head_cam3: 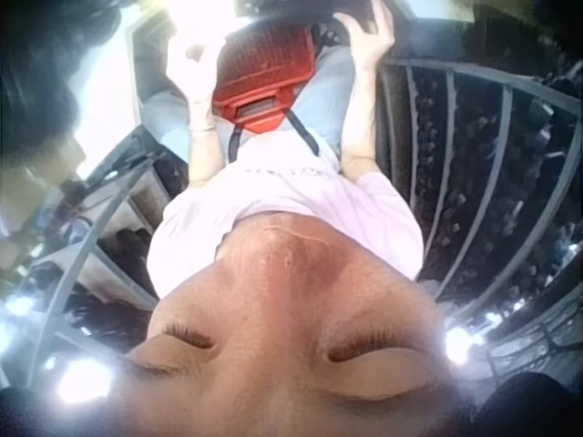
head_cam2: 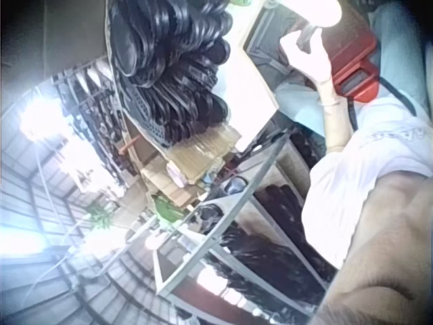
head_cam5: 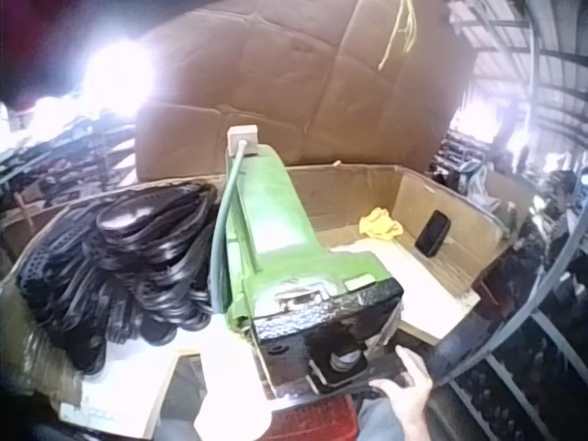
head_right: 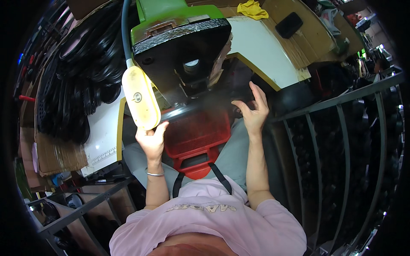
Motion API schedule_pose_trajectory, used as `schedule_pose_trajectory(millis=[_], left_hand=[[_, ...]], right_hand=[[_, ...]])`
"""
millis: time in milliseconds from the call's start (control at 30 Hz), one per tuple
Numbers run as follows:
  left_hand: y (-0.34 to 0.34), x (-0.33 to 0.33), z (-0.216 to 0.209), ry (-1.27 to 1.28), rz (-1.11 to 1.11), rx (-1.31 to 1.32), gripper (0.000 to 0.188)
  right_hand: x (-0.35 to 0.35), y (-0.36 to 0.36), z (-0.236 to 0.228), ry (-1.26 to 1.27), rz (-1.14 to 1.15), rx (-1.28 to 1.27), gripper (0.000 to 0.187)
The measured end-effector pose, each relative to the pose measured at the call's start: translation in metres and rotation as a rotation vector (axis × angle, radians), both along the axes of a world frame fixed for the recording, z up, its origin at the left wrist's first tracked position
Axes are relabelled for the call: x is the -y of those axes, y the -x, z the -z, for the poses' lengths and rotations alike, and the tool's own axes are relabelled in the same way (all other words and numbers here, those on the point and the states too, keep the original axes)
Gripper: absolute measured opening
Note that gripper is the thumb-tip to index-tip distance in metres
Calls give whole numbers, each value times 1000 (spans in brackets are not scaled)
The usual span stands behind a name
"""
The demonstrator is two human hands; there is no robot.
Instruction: The person retrieves black shoe soles from a metal shelf and places them on a workbench. They then use a green grinding machine to smooth the edges of the soles one by one, holding each sole against the rotating wheel with both hands.
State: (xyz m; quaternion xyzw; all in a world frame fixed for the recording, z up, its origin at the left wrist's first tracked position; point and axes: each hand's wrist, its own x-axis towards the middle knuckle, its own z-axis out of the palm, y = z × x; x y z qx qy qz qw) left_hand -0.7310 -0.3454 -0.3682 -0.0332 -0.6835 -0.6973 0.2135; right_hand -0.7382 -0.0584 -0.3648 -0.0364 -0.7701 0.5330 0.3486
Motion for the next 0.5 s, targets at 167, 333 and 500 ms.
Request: schedule_pose_trajectory(millis=[167,333,500], left_hand=[[-9,23,8,-112,30,24,32],[-18,53,24,-133,3,-28,25],[-24,82,48,-229,-12,-34,26]], right_hand=[[7,7,-1,-154,4,-74,69],[30,9,-5,-150,-76,-144,69],[55,9,-4,-146,-188,-178,68]])
